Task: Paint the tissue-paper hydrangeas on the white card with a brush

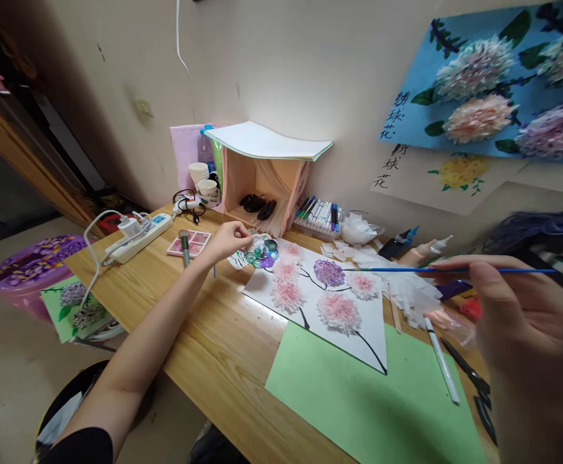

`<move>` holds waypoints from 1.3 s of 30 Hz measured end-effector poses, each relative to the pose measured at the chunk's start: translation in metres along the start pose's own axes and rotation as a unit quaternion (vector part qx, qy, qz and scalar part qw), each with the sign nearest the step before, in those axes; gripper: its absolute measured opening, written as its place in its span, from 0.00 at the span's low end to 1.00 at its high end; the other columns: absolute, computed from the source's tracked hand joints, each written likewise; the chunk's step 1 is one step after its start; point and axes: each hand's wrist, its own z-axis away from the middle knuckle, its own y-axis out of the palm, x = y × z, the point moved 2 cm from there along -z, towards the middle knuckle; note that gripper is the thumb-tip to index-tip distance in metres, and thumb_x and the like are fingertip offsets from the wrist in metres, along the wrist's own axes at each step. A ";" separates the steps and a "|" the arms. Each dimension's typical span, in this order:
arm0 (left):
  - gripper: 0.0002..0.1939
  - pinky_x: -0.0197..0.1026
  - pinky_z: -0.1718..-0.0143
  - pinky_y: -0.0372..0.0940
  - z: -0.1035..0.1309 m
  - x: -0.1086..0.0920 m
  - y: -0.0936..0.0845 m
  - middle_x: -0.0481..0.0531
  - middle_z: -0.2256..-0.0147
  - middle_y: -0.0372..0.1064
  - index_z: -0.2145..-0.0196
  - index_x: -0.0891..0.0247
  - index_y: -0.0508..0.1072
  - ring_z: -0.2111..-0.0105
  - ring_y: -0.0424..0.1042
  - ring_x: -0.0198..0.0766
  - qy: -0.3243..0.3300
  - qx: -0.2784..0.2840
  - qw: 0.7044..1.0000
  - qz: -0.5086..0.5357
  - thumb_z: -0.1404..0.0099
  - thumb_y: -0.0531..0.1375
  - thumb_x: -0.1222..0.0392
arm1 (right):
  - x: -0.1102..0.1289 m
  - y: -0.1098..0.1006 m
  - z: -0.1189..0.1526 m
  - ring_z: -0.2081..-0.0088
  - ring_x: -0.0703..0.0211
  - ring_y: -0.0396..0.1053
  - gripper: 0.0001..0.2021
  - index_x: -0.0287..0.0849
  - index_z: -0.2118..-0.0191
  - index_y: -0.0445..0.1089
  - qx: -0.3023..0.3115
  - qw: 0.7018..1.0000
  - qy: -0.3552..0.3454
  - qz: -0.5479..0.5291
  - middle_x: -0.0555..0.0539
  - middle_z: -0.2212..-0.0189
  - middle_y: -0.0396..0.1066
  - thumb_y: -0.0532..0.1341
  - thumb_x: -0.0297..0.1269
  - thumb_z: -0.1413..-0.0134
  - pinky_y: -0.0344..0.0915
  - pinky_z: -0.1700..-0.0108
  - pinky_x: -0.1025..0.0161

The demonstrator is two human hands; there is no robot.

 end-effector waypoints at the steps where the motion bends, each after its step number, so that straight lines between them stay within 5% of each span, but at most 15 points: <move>1: 0.07 0.36 0.73 0.66 0.002 -0.006 0.010 0.47 0.78 0.71 0.77 0.64 0.66 0.75 0.72 0.36 0.003 0.011 1.000 0.026 0.48 0.63 0.62 | 0.000 0.001 0.001 0.69 0.58 0.71 0.08 0.44 0.70 0.74 0.007 1.000 -0.009 0.000 0.49 0.72 0.73 0.59 0.37 0.45 0.67 0.61 0.56; 6: 0.09 0.35 0.75 0.67 0.012 -0.017 0.052 0.47 0.79 0.70 0.76 0.65 0.68 0.77 0.71 0.34 -0.007 0.048 0.991 0.124 0.51 0.65 0.60 | 0.001 0.014 0.010 0.72 0.61 0.70 0.07 0.45 0.68 0.74 0.047 0.995 -0.092 -0.010 0.50 0.74 0.73 0.58 0.31 0.44 0.64 0.67 0.60; 10: 0.10 0.35 0.76 0.66 0.020 -0.006 0.066 0.47 0.81 0.70 0.71 0.67 0.72 0.79 0.70 0.33 -0.028 0.072 0.985 0.157 0.51 0.65 0.59 | 0.000 0.023 0.016 0.68 0.61 0.71 0.09 0.44 0.64 0.72 0.129 0.981 -0.146 0.011 0.50 0.71 0.74 0.55 0.26 0.44 0.65 0.65 0.61; 14: 0.13 0.35 0.75 0.66 0.027 0.001 0.068 0.49 0.78 0.73 0.67 0.69 0.77 0.78 0.70 0.33 -0.027 0.085 0.983 0.163 0.49 0.64 0.57 | -0.002 0.031 0.021 0.65 0.63 0.70 0.10 0.41 0.62 0.70 0.195 0.966 -0.169 0.018 0.49 0.68 0.73 0.54 0.23 0.44 0.65 0.63 0.63; 27: 0.15 0.36 0.72 0.65 0.051 -0.009 0.074 0.55 0.67 0.79 0.59 0.66 0.79 0.72 0.73 0.37 0.016 0.067 0.996 0.054 0.42 0.60 0.58 | -0.001 0.045 0.031 0.64 0.64 0.69 0.09 0.39 0.61 0.68 0.279 0.942 -0.186 0.011 0.47 0.69 0.72 0.54 0.22 0.45 0.65 0.62 0.64; 39: 0.15 0.37 0.68 0.69 0.053 -0.011 0.073 0.55 0.64 0.79 0.59 0.66 0.79 0.69 0.76 0.40 0.034 0.062 0.997 0.036 0.41 0.60 0.58 | -0.002 0.055 0.033 0.69 0.61 0.72 0.08 0.40 0.62 0.69 0.295 0.934 -0.197 0.041 0.47 0.72 0.74 0.55 0.26 0.45 0.67 0.67 0.63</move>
